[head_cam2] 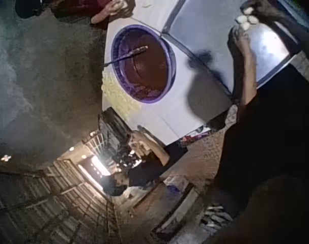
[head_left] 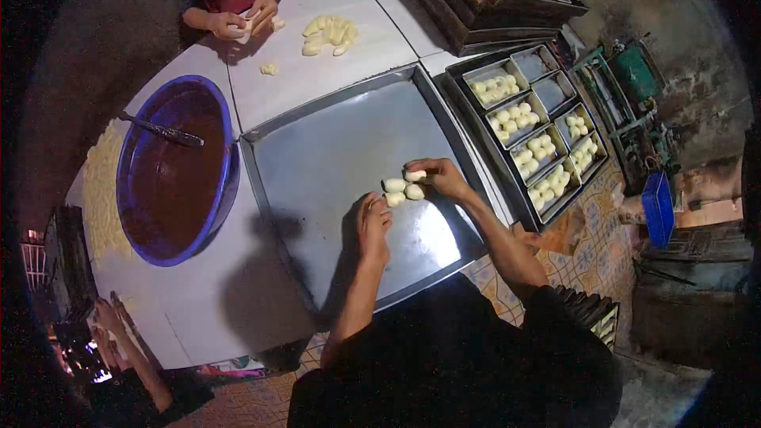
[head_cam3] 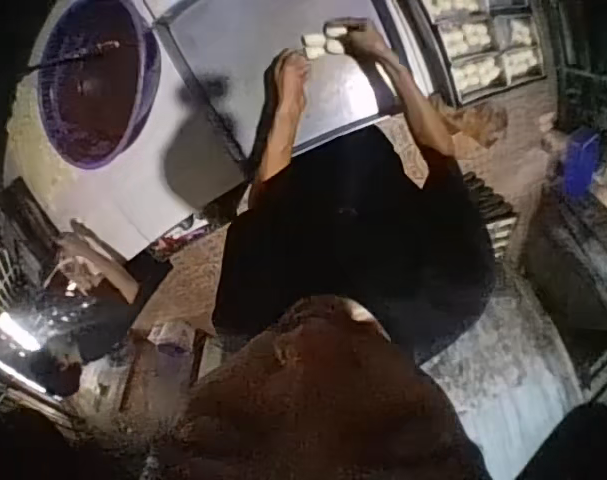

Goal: The person fills and shapes dough pieces with chocolate paste by hand, placing them onto metal trays and into baking tins. The person then transports baking trays across the room and arranges dough pastries onto a tray.

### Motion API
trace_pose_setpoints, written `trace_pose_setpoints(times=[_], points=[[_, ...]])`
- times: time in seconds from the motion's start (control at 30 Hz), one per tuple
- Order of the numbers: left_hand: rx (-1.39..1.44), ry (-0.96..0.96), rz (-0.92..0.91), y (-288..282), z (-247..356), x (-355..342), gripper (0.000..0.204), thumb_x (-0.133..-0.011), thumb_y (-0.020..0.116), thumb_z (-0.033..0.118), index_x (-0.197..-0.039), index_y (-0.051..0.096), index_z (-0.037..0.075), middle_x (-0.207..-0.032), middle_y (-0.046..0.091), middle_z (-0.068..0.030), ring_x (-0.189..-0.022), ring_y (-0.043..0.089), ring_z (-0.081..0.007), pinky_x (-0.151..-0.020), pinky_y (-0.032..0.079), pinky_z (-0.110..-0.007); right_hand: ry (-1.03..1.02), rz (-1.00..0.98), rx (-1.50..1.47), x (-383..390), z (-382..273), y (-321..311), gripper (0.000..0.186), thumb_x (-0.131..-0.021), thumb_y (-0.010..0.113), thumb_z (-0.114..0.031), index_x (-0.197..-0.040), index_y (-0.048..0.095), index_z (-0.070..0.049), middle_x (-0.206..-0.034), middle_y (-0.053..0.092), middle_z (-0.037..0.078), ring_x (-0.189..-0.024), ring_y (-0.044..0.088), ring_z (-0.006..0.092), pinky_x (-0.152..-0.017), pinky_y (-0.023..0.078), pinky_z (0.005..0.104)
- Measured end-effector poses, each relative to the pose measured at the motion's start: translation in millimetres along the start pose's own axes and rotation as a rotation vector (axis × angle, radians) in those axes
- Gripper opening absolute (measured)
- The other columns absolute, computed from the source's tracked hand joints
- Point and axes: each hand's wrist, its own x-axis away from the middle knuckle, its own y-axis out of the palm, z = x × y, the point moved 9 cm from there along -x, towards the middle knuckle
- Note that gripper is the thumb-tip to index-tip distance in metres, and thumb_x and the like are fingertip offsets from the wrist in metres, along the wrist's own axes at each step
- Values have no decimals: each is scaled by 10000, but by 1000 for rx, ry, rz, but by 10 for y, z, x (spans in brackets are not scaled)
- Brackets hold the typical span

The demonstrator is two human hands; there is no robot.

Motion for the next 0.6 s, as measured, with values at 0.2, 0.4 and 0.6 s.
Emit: trace_pose_setpoints(times=[0.2, 0.4, 0.6], points=[[179, -14, 28, 12, -138, -220, 471, -934, 516, 338, -1300, 444, 50, -1123, 539, -172, -972, 542, -236, -904, 433, -354, -3, -120, 315, 52, -20, 209, 529, -645, 335, 133, -1111, 582, 88, -1057, 642, 189, -1031, 605, 243, -971, 443, 325], [253, 12, 36, -68, -202, -267, 456, -951, 490, 323, -1303, 420, 43, -1090, 563, -182, -937, 559, -239, -889, 448, -360, -253, -183, 836, 275, -532, 496, 549, -771, 509, -96, -1309, 462, 2, -1223, 522, 260, -1137, 520, 386, -991, 401, 449], [319, 59, -100, 82, -143, -289, 482, -927, 490, 368, -1293, 394, 70, -1234, 541, -211, -1144, 500, -278, -1045, 263, -438, -614, -6, 1032, 298, -427, 750, 340, -858, 609, -329, -1121, 583, -113, -1019, 572, 114, -965, 548, 328, -775, 473, 398]])
